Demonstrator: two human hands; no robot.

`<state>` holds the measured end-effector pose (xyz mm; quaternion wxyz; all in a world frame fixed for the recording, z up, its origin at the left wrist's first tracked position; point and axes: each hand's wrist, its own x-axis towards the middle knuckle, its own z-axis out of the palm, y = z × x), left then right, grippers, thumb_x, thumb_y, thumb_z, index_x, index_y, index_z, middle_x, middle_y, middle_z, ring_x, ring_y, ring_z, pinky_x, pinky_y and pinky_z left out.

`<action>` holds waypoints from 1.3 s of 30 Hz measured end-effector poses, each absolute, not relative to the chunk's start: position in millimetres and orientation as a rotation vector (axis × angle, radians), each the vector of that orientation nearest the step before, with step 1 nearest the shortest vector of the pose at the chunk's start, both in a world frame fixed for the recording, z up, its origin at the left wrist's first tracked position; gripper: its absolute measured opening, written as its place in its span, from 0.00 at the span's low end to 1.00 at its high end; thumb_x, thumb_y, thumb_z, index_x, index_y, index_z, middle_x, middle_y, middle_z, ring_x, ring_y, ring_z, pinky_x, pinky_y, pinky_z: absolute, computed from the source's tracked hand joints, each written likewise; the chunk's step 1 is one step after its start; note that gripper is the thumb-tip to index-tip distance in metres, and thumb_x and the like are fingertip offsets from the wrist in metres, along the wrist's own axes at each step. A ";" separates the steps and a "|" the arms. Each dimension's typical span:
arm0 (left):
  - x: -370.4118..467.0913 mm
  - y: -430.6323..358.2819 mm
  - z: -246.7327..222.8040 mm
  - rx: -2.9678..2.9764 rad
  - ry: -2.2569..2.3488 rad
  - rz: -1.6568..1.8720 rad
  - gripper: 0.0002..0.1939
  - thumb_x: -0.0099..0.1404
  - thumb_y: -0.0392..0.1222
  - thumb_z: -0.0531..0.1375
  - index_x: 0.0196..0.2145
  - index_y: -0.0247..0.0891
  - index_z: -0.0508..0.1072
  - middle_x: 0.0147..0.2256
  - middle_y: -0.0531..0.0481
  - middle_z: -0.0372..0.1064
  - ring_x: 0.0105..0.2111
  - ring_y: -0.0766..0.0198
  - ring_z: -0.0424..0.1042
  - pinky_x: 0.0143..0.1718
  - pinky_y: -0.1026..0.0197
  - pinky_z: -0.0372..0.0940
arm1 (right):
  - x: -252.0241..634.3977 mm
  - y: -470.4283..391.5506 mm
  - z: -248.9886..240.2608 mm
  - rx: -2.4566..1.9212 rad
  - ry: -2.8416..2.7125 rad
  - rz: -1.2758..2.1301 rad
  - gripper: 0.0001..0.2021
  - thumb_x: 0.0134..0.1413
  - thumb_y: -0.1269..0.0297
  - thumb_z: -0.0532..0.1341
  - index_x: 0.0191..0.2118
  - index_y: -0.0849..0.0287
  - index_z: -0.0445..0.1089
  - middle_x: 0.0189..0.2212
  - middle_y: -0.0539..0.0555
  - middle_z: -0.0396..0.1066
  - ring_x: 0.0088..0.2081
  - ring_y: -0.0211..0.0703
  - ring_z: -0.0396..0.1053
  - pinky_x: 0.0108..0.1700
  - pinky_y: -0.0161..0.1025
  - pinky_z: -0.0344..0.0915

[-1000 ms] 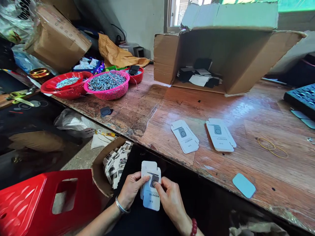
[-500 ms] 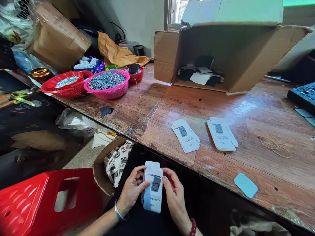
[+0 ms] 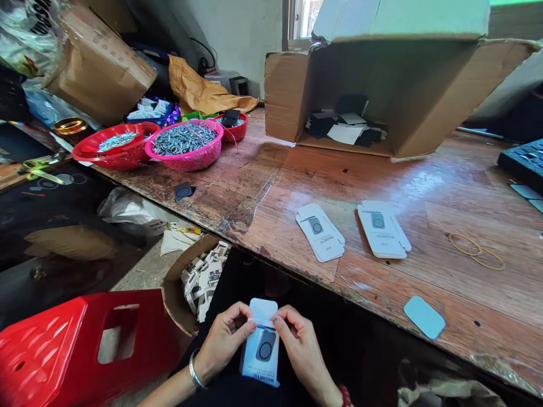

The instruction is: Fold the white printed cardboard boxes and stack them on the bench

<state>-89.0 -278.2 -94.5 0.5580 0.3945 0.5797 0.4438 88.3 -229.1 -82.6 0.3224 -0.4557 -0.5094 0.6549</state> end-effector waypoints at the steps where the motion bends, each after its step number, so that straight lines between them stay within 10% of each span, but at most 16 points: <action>1: -87.6 -276.2 -91.2 0.877 1.351 1.057 0.17 0.57 0.53 0.66 0.32 0.37 0.69 0.25 0.54 0.68 0.26 0.66 0.67 0.29 0.65 0.59 | 88.1 -227.8 -80.9 -1.197 -1.230 1.787 0.14 0.52 0.50 0.65 0.33 0.57 0.74 0.26 0.49 0.69 0.30 0.42 0.67 0.35 0.37 0.65; 6: -85.4 -271.8 -82.1 0.752 1.254 1.028 0.29 0.56 0.50 0.68 0.52 0.39 0.67 0.36 0.46 0.78 0.36 0.58 0.76 0.38 0.60 0.67 | 94.2 -218.9 -76.5 -1.128 -1.135 1.958 0.15 0.51 0.56 0.68 0.44 0.54 0.75 0.34 0.52 0.75 0.37 0.45 0.72 0.43 0.41 0.67; 17: -85.5 -274.2 -64.9 1.309 1.442 1.091 0.07 0.61 0.43 0.64 0.31 0.37 0.80 0.35 0.44 0.78 0.37 0.58 0.76 0.39 0.61 0.68 | 99.1 -214.5 -60.6 -1.163 -1.572 1.790 0.09 0.49 0.58 0.68 0.31 0.58 0.78 0.31 0.53 0.71 0.32 0.43 0.68 0.35 0.37 0.64; 30: -91.5 -262.7 -47.2 1.307 1.467 0.865 0.08 0.63 0.41 0.63 0.31 0.37 0.82 0.31 0.46 0.80 0.33 0.60 0.77 0.36 0.64 0.67 | 94.3 -204.6 -48.4 -1.281 -1.591 1.846 0.07 0.47 0.63 0.67 0.26 0.60 0.79 0.27 0.52 0.73 0.31 0.42 0.68 0.35 0.37 0.61; 39: -94.7 -283.2 -65.5 1.423 1.382 0.986 0.10 0.57 0.36 0.68 0.39 0.42 0.81 0.41 0.47 0.81 0.42 0.58 0.79 0.46 0.62 0.70 | 111.0 -228.3 -70.2 -1.033 -1.511 1.866 0.12 0.54 0.57 0.67 0.43 0.52 0.78 0.38 0.54 0.74 0.40 0.46 0.72 0.42 0.40 0.68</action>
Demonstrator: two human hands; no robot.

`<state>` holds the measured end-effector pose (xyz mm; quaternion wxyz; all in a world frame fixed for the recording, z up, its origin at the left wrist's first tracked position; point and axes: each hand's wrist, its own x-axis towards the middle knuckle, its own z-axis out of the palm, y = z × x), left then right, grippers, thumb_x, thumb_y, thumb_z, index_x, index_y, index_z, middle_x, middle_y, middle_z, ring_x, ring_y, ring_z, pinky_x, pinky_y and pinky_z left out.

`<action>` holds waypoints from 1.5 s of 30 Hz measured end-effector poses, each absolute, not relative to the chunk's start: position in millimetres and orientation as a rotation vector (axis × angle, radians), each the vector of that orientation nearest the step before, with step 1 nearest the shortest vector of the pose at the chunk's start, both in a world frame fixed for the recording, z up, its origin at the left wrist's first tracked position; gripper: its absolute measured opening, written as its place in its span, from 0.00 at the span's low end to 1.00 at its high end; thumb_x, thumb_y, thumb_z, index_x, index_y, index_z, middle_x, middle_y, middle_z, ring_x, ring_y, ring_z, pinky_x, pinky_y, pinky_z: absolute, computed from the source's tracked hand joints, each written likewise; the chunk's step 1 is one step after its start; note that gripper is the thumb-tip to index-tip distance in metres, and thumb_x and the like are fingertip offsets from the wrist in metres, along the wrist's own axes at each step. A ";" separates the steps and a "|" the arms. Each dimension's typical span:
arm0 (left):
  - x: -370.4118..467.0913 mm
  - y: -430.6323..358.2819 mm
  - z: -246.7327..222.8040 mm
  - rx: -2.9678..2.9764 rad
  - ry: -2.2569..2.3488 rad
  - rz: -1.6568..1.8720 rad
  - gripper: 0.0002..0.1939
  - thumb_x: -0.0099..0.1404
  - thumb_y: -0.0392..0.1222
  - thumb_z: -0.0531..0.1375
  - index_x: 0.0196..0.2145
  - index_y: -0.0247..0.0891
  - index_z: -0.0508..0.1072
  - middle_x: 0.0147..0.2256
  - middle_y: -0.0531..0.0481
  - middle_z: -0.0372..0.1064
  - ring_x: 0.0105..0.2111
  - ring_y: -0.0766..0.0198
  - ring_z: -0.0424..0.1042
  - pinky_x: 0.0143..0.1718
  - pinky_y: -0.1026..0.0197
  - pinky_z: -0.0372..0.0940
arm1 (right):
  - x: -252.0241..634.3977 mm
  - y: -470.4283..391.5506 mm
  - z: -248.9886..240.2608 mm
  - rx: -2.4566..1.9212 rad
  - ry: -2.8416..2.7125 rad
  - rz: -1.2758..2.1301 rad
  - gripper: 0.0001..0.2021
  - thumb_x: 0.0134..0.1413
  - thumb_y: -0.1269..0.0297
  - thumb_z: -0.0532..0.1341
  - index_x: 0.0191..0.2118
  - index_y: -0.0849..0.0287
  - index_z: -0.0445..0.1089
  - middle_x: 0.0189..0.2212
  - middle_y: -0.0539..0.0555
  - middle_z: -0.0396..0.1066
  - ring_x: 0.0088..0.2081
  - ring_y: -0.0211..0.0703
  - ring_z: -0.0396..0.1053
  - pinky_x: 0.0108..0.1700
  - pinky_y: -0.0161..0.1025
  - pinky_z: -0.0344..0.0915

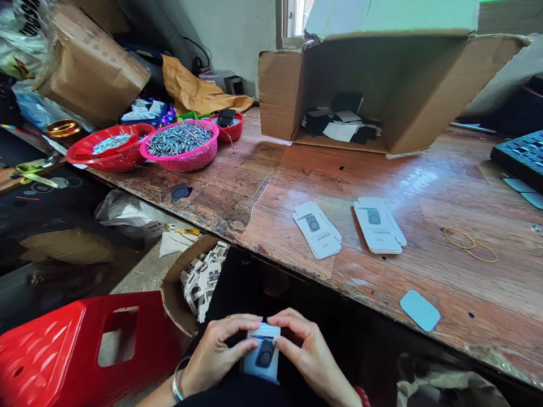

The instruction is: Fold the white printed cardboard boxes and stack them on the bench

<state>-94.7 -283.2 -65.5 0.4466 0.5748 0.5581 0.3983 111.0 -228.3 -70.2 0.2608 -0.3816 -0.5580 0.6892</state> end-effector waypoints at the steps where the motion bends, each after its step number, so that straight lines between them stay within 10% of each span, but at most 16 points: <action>1: -94.1 -284.0 -68.2 1.408 1.392 0.978 0.10 0.58 0.35 0.67 0.40 0.43 0.80 0.42 0.47 0.81 0.43 0.59 0.79 0.47 0.62 0.70 | 111.8 -230.4 -74.3 -1.051 -1.465 1.884 0.13 0.53 0.57 0.67 0.45 0.51 0.77 0.38 0.54 0.74 0.40 0.46 0.73 0.42 0.40 0.69; 10: -87.1 -283.1 -71.6 1.306 1.441 0.843 0.07 0.56 0.37 0.67 0.35 0.40 0.81 0.34 0.49 0.81 0.35 0.60 0.77 0.40 0.63 0.67 | 100.2 -236.0 -88.2 -1.046 -1.658 1.632 0.07 0.56 0.63 0.64 0.30 0.58 0.77 0.33 0.55 0.73 0.36 0.45 0.74 0.38 0.38 0.70; 16: -108.0 -266.0 -97.9 0.852 1.586 1.048 0.16 0.51 0.51 0.67 0.32 0.35 0.80 0.28 0.47 0.79 0.28 0.59 0.75 0.30 0.62 0.67 | 92.9 -235.8 -87.2 -1.048 -1.990 1.299 0.21 0.59 0.67 0.61 0.58 0.56 0.67 0.54 0.61 0.69 0.53 0.51 0.70 0.53 0.46 0.70; 24: -255.2 -223.7 -121.3 0.608 2.133 1.249 0.28 0.49 0.51 0.68 0.45 0.34 0.73 0.41 0.40 0.77 0.45 0.48 0.75 0.48 0.51 0.67 | 106.7 -161.5 -33.5 -1.103 -2.023 0.407 0.10 0.62 0.64 0.58 0.46 0.55 0.72 0.43 0.59 0.74 0.47 0.54 0.69 0.52 0.54 0.67; 30: -240.4 -219.2 -128.1 0.722 2.141 1.216 0.27 0.46 0.50 0.70 0.43 0.37 0.74 0.47 0.40 0.76 0.55 0.42 0.69 0.56 0.46 0.61 | 124.6 -89.9 -35.4 -1.491 -2.152 -0.072 0.20 0.59 0.56 0.59 0.52 0.64 0.68 0.46 0.68 0.71 0.49 0.63 0.63 0.50 0.58 0.62; 40: -133.6 -217.9 -88.4 0.901 1.628 1.246 0.24 0.53 0.58 0.66 0.40 0.36 0.77 0.40 0.43 0.80 0.42 0.52 0.77 0.48 0.50 0.70 | 119.3 -75.2 -29.7 -1.594 -1.842 0.007 0.24 0.51 0.57 0.63 0.52 0.65 0.68 0.44 0.66 0.64 0.48 0.63 0.61 0.48 0.58 0.60; 45: -106.8 -219.2 -57.5 0.796 1.048 1.134 0.27 0.55 0.57 0.68 0.46 0.35 0.78 0.46 0.39 0.78 0.49 0.50 0.74 0.56 0.47 0.64 | 107.0 -118.5 -8.7 -1.382 -1.470 0.921 0.17 0.55 0.52 0.61 0.45 0.57 0.70 0.37 0.57 0.73 0.37 0.52 0.71 0.38 0.46 0.68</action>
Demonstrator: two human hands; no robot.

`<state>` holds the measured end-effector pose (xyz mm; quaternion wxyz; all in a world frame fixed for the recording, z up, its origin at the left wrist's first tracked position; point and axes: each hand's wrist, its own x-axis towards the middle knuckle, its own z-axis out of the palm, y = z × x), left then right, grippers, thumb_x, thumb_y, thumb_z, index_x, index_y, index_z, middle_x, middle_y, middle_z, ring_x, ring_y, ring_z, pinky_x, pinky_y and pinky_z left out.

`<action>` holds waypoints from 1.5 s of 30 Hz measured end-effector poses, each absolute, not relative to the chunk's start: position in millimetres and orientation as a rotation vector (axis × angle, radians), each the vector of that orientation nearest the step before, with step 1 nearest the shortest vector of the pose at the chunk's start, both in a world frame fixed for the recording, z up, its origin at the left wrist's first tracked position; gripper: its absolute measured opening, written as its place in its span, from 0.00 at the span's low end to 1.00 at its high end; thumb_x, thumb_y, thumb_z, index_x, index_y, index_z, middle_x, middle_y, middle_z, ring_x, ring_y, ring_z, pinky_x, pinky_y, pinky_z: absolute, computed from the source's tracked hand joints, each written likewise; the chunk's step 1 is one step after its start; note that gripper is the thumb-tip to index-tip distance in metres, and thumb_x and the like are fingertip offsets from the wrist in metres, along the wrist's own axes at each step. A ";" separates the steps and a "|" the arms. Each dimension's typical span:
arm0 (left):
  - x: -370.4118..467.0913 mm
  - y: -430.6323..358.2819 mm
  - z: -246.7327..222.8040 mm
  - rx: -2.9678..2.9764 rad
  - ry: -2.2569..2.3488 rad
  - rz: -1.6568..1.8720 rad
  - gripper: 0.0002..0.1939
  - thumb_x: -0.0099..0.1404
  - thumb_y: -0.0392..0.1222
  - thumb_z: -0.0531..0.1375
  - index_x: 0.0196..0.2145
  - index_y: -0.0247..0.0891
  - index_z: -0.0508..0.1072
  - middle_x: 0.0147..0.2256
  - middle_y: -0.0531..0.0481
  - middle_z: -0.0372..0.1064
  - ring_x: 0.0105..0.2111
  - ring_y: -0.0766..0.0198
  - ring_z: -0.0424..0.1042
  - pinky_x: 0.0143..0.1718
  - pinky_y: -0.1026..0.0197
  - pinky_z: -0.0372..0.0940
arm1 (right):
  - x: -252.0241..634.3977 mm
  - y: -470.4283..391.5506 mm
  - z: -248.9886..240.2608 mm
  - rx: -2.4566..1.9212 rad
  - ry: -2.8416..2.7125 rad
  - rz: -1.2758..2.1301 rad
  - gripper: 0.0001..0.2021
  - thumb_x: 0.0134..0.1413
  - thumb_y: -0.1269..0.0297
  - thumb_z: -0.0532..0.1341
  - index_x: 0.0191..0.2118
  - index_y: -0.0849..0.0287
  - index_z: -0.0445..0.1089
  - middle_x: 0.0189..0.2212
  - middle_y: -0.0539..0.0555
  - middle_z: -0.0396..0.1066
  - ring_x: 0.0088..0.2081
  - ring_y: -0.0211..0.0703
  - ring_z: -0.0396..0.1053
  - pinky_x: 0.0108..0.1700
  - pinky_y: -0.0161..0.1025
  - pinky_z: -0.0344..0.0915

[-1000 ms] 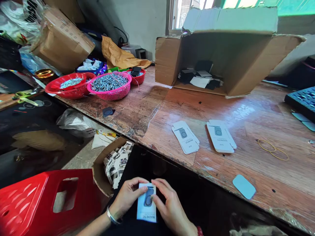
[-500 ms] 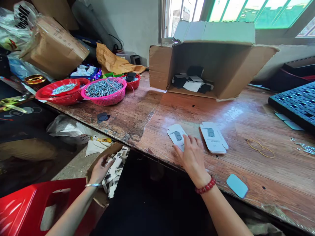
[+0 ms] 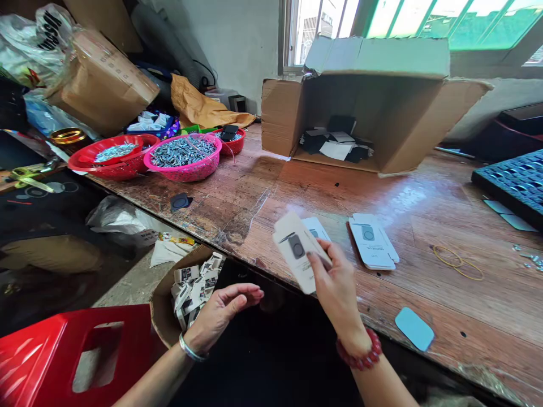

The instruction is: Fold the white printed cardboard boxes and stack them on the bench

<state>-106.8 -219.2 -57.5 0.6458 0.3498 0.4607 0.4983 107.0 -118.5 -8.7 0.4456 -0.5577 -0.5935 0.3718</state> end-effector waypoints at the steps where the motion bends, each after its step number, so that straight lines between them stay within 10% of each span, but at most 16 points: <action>1: -101.9 -219.5 -53.1 0.765 0.899 1.122 0.30 0.55 0.58 0.68 0.49 0.36 0.76 0.49 0.39 0.76 0.53 0.49 0.72 0.59 0.46 0.61 | 102.5 -133.2 -8.7 -1.325 -1.361 1.203 0.19 0.53 0.50 0.63 0.46 0.56 0.69 0.36 0.56 0.74 0.34 0.50 0.72 0.34 0.43 0.68; 7: -85.0 -222.0 -48.7 0.633 0.535 1.036 0.39 0.51 0.63 0.68 0.56 0.39 0.72 0.59 0.37 0.67 0.60 0.42 0.63 0.61 0.44 0.55 | 77.8 -201.0 -35.8 -1.150 -1.062 1.914 0.18 0.49 0.47 0.67 0.34 0.58 0.69 0.30 0.52 0.75 0.31 0.45 0.72 0.36 0.40 0.69; 15: -95.7 -229.3 -61.7 0.591 0.624 0.972 0.34 0.51 0.58 0.70 0.50 0.33 0.75 0.47 0.35 0.75 0.50 0.43 0.73 0.55 0.44 0.61 | 87.7 -194.2 -37.6 -1.085 -1.939 0.677 0.17 0.51 0.67 0.67 0.48 0.57 0.70 0.46 0.60 0.70 0.49 0.57 0.62 0.53 0.56 0.62; 20: -93.4 -235.9 -62.8 0.581 0.654 0.871 0.31 0.49 0.59 0.71 0.42 0.30 0.78 0.36 0.39 0.78 0.41 0.47 0.77 0.48 0.49 0.65 | 79.8 -185.5 -17.0 -0.976 -2.224 0.998 0.17 0.42 0.79 0.66 0.39 0.56 0.68 0.37 0.52 0.69 0.42 0.48 0.61 0.44 0.44 0.66; 28: -100.4 -240.6 -73.6 0.567 0.880 0.765 0.26 0.45 0.56 0.73 0.33 0.31 0.80 0.26 0.49 0.74 0.24 0.67 0.70 0.30 0.66 0.63 | 85.1 -182.3 -25.0 -0.989 -2.375 1.090 0.18 0.56 0.64 0.65 0.19 0.58 0.61 0.26 0.51 0.63 0.36 0.46 0.60 0.38 0.44 0.63; 32: -102.2 -230.7 -79.4 0.550 1.016 0.916 0.25 0.47 0.60 0.71 0.26 0.31 0.78 0.21 0.52 0.70 0.21 0.69 0.65 0.27 0.66 0.61 | 76.0 -202.1 -51.8 -1.187 -1.956 0.975 0.04 0.52 0.65 0.65 0.34 0.56 0.70 0.42 0.57 0.66 0.48 0.54 0.64 0.49 0.52 0.66; 37: -94.3 -229.4 -83.9 0.542 1.093 1.044 0.26 0.48 0.61 0.70 0.27 0.32 0.77 0.22 0.53 0.70 0.22 0.69 0.63 0.27 0.66 0.60 | 64.6 -224.3 -75.9 -1.139 -1.375 1.477 0.30 0.53 0.64 0.64 0.59 0.50 0.54 0.54 0.58 0.66 0.51 0.49 0.71 0.51 0.46 0.70; 41: -86.5 -235.4 -92.1 0.555 1.158 1.095 0.26 0.48 0.62 0.69 0.27 0.32 0.77 0.22 0.52 0.71 0.22 0.68 0.64 0.28 0.65 0.60 | 65.5 -221.3 -80.8 -1.213 -1.293 1.632 0.11 0.55 0.58 0.63 0.40 0.57 0.67 0.33 0.53 0.75 0.34 0.45 0.74 0.37 0.39 0.71; 45: -82.5 -239.8 -99.9 0.597 1.248 1.160 0.21 0.48 0.54 0.72 0.29 0.33 0.76 0.26 0.52 0.73 0.27 0.65 0.69 0.31 0.64 0.63 | 68.9 -222.2 -91.9 -1.339 -1.469 1.482 0.16 0.56 0.57 0.63 0.22 0.56 0.60 0.18 0.47 0.65 0.22 0.38 0.64 0.24 0.34 0.60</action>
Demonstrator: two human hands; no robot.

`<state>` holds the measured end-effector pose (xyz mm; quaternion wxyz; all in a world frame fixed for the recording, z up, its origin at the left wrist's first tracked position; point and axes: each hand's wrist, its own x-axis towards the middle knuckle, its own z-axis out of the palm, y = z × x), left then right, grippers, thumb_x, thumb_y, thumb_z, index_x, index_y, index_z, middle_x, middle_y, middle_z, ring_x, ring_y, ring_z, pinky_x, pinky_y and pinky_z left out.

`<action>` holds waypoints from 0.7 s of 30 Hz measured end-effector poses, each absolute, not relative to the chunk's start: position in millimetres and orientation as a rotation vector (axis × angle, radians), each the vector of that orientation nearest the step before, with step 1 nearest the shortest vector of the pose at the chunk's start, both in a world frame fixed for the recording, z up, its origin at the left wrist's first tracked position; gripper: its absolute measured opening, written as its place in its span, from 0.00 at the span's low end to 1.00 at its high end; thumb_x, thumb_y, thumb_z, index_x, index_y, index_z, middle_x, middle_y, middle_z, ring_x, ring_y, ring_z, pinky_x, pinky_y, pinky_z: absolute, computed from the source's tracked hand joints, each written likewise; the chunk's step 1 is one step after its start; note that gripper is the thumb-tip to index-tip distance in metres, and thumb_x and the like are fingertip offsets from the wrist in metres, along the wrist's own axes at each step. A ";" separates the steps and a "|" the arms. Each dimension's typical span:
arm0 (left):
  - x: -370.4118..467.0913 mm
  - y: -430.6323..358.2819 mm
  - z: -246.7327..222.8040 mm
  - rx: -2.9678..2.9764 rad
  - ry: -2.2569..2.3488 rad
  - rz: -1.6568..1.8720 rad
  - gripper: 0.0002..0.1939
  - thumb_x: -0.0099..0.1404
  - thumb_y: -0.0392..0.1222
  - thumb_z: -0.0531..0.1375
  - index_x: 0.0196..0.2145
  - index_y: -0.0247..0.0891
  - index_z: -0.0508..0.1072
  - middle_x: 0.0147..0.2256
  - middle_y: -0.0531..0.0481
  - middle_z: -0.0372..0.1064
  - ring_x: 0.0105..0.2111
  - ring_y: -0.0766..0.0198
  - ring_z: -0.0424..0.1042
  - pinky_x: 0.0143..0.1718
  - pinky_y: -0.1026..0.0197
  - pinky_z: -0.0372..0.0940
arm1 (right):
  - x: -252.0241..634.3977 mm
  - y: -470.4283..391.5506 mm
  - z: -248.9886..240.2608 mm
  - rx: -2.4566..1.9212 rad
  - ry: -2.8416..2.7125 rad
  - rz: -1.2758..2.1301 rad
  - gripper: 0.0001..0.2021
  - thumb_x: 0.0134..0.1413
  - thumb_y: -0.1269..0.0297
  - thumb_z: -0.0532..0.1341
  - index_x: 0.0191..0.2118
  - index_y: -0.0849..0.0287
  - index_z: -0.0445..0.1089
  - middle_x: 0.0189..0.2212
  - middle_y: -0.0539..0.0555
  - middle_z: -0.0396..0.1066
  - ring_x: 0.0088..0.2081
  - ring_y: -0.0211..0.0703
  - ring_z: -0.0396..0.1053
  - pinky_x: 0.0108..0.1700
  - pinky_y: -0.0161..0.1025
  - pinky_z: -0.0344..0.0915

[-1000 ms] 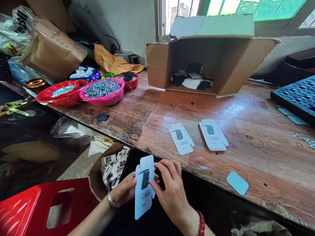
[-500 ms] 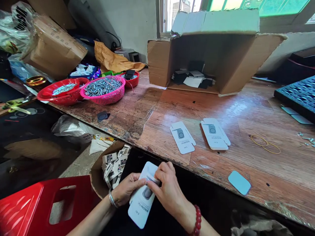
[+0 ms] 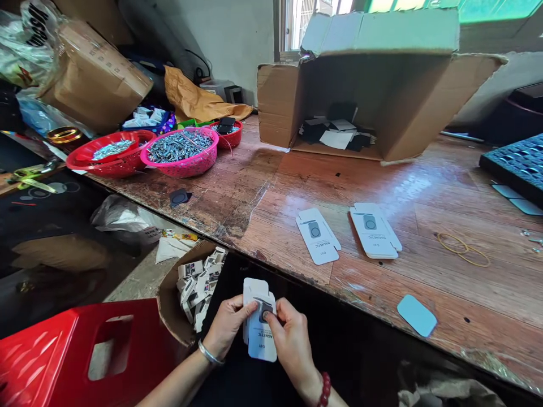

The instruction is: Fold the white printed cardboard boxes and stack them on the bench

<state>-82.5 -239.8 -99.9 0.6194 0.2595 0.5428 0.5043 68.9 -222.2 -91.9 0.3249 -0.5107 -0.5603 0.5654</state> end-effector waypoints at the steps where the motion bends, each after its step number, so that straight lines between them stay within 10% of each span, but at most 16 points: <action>1: -81.8 -241.2 -101.1 0.606 1.276 1.188 0.21 0.48 0.50 0.72 0.34 0.34 0.75 0.29 0.52 0.74 0.29 0.63 0.72 0.34 0.63 0.65 | 69.6 -224.0 -95.5 -1.338 -1.466 1.483 0.15 0.56 0.57 0.62 0.23 0.56 0.61 0.19 0.47 0.66 0.23 0.39 0.66 0.24 0.34 0.61; 8: -80.0 -257.6 -104.9 0.701 1.285 1.282 0.24 0.54 0.40 0.68 0.46 0.41 0.64 0.39 0.48 0.75 0.37 0.59 0.77 0.39 0.60 0.70 | 82.6 -225.7 -103.8 -1.171 -1.206 1.584 0.22 0.53 0.55 0.66 0.52 0.55 0.64 0.50 0.60 0.73 0.47 0.50 0.74 0.48 0.43 0.72; 21: -83.3 -274.9 -103.3 0.789 1.091 1.146 0.22 0.58 0.51 0.67 0.47 0.39 0.71 0.40 0.45 0.76 0.42 0.57 0.74 0.45 0.59 0.66 | 91.7 -226.5 -98.2 -1.147 -1.386 1.591 0.16 0.56 0.48 0.62 0.32 0.58 0.73 0.27 0.51 0.69 0.30 0.41 0.67 0.32 0.35 0.66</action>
